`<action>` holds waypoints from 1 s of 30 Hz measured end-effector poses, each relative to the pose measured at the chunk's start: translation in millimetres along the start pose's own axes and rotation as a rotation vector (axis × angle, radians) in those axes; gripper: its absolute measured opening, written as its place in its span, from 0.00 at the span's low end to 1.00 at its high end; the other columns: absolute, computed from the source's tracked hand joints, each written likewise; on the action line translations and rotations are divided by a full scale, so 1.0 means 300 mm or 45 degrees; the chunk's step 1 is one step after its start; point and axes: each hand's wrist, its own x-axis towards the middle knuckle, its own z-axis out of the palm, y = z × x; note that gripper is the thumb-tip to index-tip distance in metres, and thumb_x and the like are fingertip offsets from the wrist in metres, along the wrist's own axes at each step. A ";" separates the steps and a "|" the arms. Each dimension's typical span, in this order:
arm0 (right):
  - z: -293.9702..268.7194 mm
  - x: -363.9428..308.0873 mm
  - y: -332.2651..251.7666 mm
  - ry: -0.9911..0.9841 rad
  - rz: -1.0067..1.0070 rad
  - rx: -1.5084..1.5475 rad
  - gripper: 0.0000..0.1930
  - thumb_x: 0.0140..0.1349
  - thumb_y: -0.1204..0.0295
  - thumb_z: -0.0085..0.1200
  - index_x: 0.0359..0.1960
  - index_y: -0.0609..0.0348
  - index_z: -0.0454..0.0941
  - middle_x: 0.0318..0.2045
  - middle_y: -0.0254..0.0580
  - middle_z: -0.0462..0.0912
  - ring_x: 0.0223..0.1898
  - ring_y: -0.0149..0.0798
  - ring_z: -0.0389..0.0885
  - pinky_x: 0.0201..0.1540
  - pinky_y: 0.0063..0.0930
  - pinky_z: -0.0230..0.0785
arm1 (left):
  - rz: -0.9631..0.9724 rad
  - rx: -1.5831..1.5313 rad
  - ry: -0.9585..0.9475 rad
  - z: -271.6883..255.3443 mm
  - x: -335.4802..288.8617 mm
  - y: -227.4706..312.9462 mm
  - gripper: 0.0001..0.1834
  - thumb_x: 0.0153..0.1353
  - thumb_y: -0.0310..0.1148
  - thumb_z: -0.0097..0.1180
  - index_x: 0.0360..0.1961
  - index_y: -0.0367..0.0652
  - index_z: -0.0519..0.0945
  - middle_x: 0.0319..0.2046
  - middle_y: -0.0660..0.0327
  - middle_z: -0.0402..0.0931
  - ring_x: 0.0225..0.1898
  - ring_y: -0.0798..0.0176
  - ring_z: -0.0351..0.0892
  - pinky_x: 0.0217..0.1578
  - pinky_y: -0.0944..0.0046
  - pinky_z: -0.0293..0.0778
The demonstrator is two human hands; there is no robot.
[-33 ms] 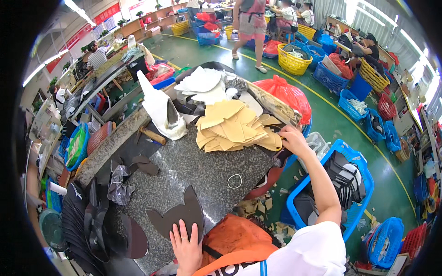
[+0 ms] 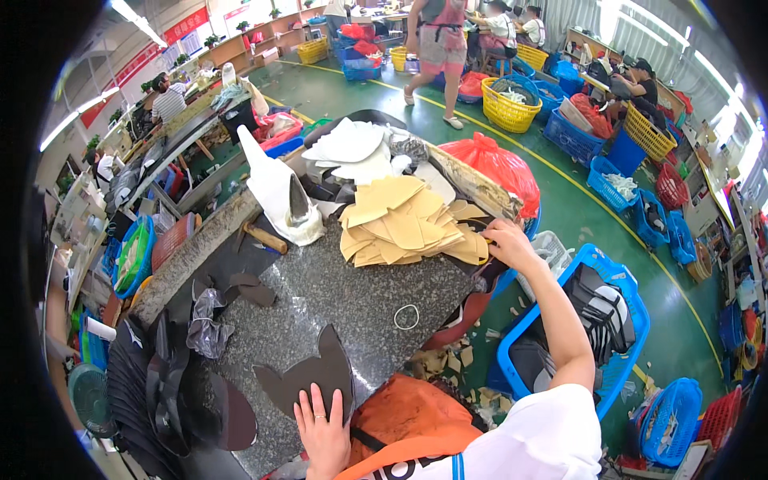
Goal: The person is cutting and assembling shoe components in a factory setting.
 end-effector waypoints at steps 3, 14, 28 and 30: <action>-0.044 0.042 -0.006 -0.229 -0.102 0.024 0.19 0.50 0.74 0.58 0.47 0.54 0.82 0.40 0.41 0.78 0.50 0.48 0.74 0.53 0.40 0.69 | 0.025 0.020 0.099 -0.025 0.009 0.000 0.26 0.65 0.42 0.54 0.65 0.52 0.71 0.68 0.44 0.59 0.68 0.34 0.57 0.66 0.37 0.56; -0.012 -0.012 -0.037 -0.162 -0.051 0.198 0.20 0.49 0.72 0.61 0.47 0.55 0.81 0.43 0.43 0.78 0.51 0.50 0.73 0.54 0.41 0.68 | 0.074 -0.016 0.011 0.009 -0.024 -0.019 0.41 0.48 0.31 0.67 0.66 0.46 0.68 0.71 0.41 0.53 0.71 0.32 0.51 0.68 0.33 0.46; -0.024 0.043 0.036 -0.070 0.584 0.692 0.08 0.60 0.73 0.54 0.33 0.63 0.84 0.20 0.37 0.82 0.17 0.28 0.79 0.21 0.26 0.72 | 0.246 -0.313 0.402 0.041 -0.016 -0.025 0.17 0.49 0.22 0.62 0.43 0.37 0.80 0.48 0.50 0.78 0.54 0.39 0.76 0.56 0.37 0.71; -0.076 0.113 0.054 -0.010 0.658 0.748 0.09 0.59 0.73 0.56 0.38 0.62 0.84 0.27 0.44 0.85 0.27 0.32 0.84 0.30 0.27 0.75 | 0.256 -0.319 0.409 0.042 -0.027 -0.019 0.17 0.50 0.21 0.62 0.43 0.36 0.80 0.49 0.49 0.78 0.54 0.39 0.77 0.56 0.37 0.71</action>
